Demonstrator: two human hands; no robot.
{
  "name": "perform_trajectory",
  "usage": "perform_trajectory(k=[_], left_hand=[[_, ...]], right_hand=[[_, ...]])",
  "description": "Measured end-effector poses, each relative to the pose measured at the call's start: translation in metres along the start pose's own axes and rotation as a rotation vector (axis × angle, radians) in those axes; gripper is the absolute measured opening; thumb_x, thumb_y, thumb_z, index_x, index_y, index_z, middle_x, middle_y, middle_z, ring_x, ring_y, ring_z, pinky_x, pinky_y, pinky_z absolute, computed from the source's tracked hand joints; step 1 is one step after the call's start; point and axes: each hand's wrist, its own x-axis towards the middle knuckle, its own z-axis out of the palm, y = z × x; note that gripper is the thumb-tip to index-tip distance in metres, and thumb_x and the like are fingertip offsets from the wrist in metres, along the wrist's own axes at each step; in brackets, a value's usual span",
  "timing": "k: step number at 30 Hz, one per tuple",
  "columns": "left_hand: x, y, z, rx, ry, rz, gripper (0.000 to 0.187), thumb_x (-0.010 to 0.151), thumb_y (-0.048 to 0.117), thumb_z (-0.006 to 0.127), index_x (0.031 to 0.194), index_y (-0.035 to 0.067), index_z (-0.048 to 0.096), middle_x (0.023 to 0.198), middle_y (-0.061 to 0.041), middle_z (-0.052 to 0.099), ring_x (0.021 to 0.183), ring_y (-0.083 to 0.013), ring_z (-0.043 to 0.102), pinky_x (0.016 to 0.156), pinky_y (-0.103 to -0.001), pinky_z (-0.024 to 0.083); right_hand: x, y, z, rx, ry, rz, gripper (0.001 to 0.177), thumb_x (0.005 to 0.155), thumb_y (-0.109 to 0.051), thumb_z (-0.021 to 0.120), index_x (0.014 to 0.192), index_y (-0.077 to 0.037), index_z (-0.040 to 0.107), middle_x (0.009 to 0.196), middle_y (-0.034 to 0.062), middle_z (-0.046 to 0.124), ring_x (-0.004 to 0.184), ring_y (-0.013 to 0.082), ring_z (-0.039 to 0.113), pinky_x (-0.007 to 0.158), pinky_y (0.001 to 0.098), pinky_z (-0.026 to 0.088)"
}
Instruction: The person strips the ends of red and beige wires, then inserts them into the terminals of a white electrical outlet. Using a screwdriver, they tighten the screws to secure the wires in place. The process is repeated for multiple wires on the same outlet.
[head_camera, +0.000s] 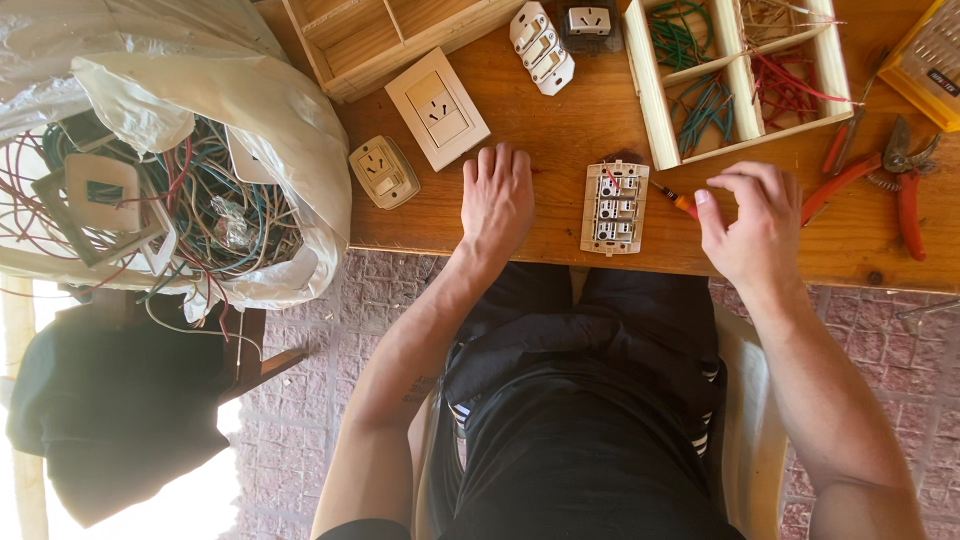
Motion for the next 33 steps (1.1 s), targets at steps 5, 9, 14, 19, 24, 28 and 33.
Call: perform_trajectory(k=[5, 9, 14, 19, 24, 28, 33], left_hand=[[-0.003, 0.001, 0.0, -0.093, 0.111, 0.028, 0.01, 0.091, 0.001, 0.049, 0.093, 0.011, 0.053, 0.085, -0.009, 0.053, 0.078, -0.0281, 0.046, 0.071, -0.042, 0.037], [-0.004, 0.0, -0.002, -0.043, 0.164, 0.047, 0.014, 0.086, 0.001, 0.052, 0.097, 0.008, 0.055, 0.088, -0.01, 0.053, 0.078, -0.0288, 0.046, 0.07, -0.042, 0.038], [-0.005, -0.004, 0.004, -0.107, 0.101, 0.006, 0.024, 0.086, 0.004, 0.049, 0.107, 0.012, 0.058, 0.096, -0.008, 0.05, 0.095, -0.0296, 0.05, 0.079, -0.041, 0.037], [-0.001, 0.0, 0.003, -0.183, 0.287, -0.029, 0.01, 0.1, 0.015, 0.05, 0.105, 0.014, 0.059, 0.097, -0.006, 0.053, 0.09, -0.0271, 0.053, 0.077, -0.038, 0.039], [-0.005, 0.012, -0.013, -0.369, 0.289, -0.076, 0.013, 0.106, 0.022, 0.049, 0.104, 0.016, 0.06, 0.097, -0.002, 0.053, 0.088, -0.0243, 0.053, 0.075, -0.036, 0.039], [-0.008, 0.031, -0.036, -0.961, 0.18, -0.071, 0.006, 0.1, 0.018, 0.063, 0.101, 0.016, 0.068, 0.089, -0.001, 0.062, 0.079, -0.0228, 0.062, 0.071, -0.033, 0.046], [-0.014, 0.068, -0.055, -1.403, 0.092, -0.081, 0.015, 0.086, 0.011, 0.083, 0.097, 0.013, 0.073, 0.089, -0.003, 0.074, 0.075, -0.0153, 0.067, 0.07, -0.026, 0.053]], right_hand=[[0.0, -0.001, 0.002, 0.019, 0.003, -0.003, 0.014, 0.102, -0.008, 0.078, 0.107, 0.004, 0.072, 0.114, 0.0171, 0.066, 0.108, 0.0341, 0.06, 0.098, 0.0479, 0.048], [-0.007, 0.0, 0.01, -0.036, -0.05, -0.018, 0.019, 0.099, -0.016, 0.082, 0.106, 0.0, 0.075, 0.113, 0.0131, 0.067, 0.107, 0.0299, 0.061, 0.098, 0.0463, 0.048], [-0.023, 0.009, 0.04, -0.055, 0.08, -0.054, 0.009, 0.098, -0.024, 0.077, 0.099, -0.016, 0.072, 0.103, 0.0, 0.066, 0.097, 0.0234, 0.065, 0.086, 0.0371, 0.044], [-0.022, 0.007, 0.053, -0.096, 0.145, -0.037, 0.006, 0.101, -0.019, 0.071, 0.097, -0.015, 0.069, 0.099, 0.0001, 0.064, 0.092, 0.0237, 0.064, 0.081, 0.0365, 0.043], [-0.026, 0.008, 0.057, 0.019, 0.148, 0.012, 0.009, 0.105, -0.014, 0.065, 0.097, -0.011, 0.068, 0.097, 0.0029, 0.063, 0.09, 0.028, 0.064, 0.079, 0.0381, 0.045], [-0.014, -0.014, 0.044, 0.318, 0.098, 0.03, 0.005, 0.101, -0.011, 0.068, 0.099, -0.008, 0.072, 0.097, 0.0053, 0.067, 0.086, 0.0297, 0.066, 0.075, 0.0395, 0.049], [0.019, -0.07, 0.005, 0.721, -0.01, 0.081, 0.009, 0.098, -0.011, 0.073, 0.105, -0.006, 0.075, 0.099, 0.0085, 0.072, 0.076, 0.0261, 0.067, 0.066, 0.0368, 0.053]])
